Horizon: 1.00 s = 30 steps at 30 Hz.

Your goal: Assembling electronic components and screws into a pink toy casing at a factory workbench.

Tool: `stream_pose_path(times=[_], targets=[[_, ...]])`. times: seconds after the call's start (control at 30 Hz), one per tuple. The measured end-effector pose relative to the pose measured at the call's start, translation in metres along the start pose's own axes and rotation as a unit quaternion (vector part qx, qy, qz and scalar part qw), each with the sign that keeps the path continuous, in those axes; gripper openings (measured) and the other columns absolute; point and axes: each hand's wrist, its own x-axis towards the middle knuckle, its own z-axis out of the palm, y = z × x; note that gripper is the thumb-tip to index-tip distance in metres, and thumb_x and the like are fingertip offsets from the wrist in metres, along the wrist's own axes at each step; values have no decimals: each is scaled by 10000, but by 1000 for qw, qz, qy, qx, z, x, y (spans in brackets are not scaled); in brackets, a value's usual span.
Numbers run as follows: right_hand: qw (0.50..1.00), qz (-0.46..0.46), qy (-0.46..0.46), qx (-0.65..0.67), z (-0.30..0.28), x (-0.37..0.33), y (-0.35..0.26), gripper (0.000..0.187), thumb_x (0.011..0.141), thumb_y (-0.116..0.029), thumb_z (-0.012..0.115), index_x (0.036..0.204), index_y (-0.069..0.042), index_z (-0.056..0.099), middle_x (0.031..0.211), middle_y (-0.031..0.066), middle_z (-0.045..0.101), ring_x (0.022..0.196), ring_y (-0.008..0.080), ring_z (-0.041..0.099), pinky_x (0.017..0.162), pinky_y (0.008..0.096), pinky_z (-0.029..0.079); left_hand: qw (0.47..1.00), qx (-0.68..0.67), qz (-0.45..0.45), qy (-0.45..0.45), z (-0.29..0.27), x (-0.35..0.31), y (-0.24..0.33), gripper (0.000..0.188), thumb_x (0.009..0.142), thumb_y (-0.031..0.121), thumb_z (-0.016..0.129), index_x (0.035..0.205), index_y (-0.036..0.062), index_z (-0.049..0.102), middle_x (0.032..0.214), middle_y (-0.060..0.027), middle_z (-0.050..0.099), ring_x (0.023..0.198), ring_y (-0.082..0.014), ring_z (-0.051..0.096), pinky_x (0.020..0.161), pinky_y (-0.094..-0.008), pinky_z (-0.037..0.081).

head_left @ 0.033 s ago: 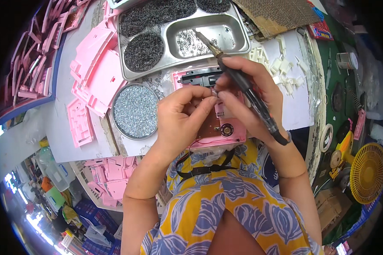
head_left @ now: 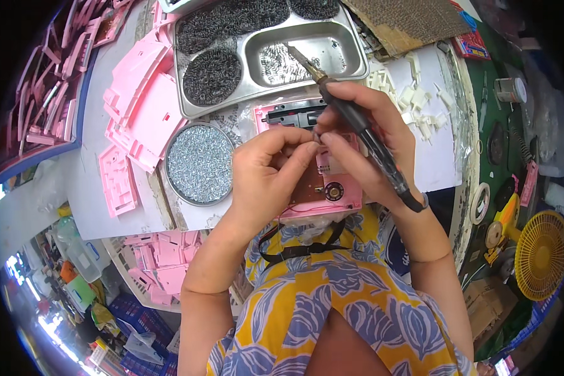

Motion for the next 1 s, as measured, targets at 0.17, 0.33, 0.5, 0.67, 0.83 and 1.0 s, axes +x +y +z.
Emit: stream_pose_path(times=[0.17, 0.33, 0.5, 0.67, 0.83, 1.0], targets=[[997, -30, 20, 67, 8, 3, 6, 542, 878, 78, 670, 1387, -44, 532, 1042, 71, 650, 948, 124, 659, 851, 252, 551, 1000, 18, -5, -20, -4, 0, 1, 98, 965, 48, 679, 1020, -28, 706, 835, -6, 681, 672, -41, 577, 585, -190, 457], [997, -29, 26, 69, 11, 5, 7, 547, 875, 82, 675, 1387, -38, 528, 1042, 72, 646, 942, 120, 658, 856, 251, 550, 998, -40, -28, -29, -6, 1, 1, 97, 972, 63, 674, 1011, -21, 702, 824, -7, 685, 679, -39, 580, 596, -197, 461], [998, -43, 33, 10, 12, 2, 10, 584, 857, 94, 708, 1393, 1, 496, 1088, 110, 651, 954, 152, 674, 872, 284, 567, 987, -147, -65, -19, -5, 4, 4, 96, 973, 63, 672, 978, -30, 694, 840, -20, 707, 735, -32, 605, 656, -196, 485], [985, -141, 81, -61, -15, -12, 9, 448, 828, 28, 783, 1255, -28, 658, 1020, 61, 686, 868, 116, 663, 770, 236, 540, 999, 45, 28, -7, -16, 13, 2, 64, 891, 65, 726, 895, 4, 709, 804, -20, 638, 690, -88, 596, 621, -247, 479], [986, -113, 68, -102, -57, -40, -6, 356, 831, -30, 786, 1163, 31, 671, 1056, 112, 721, 861, 130, 672, 754, 229, 531, 960, 255, 114, -1, -6, 21, -4, 74, 781, 96, 760, 812, 49, 711, 795, -83, 589, 662, -265, 599, 616, -371, 505], [981, -125, 23, -149, -62, -45, -4, 299, 802, -81, 791, 1065, 15, 687, 881, 90, 731, 659, 103, 646, 593, 224, 490, 950, 290, 119, 10, -3, 20, -9, 74, 769, 103, 764, 786, 59, 707, 791, -74, 593, 682, -265, 624, 610, -375, 505]])
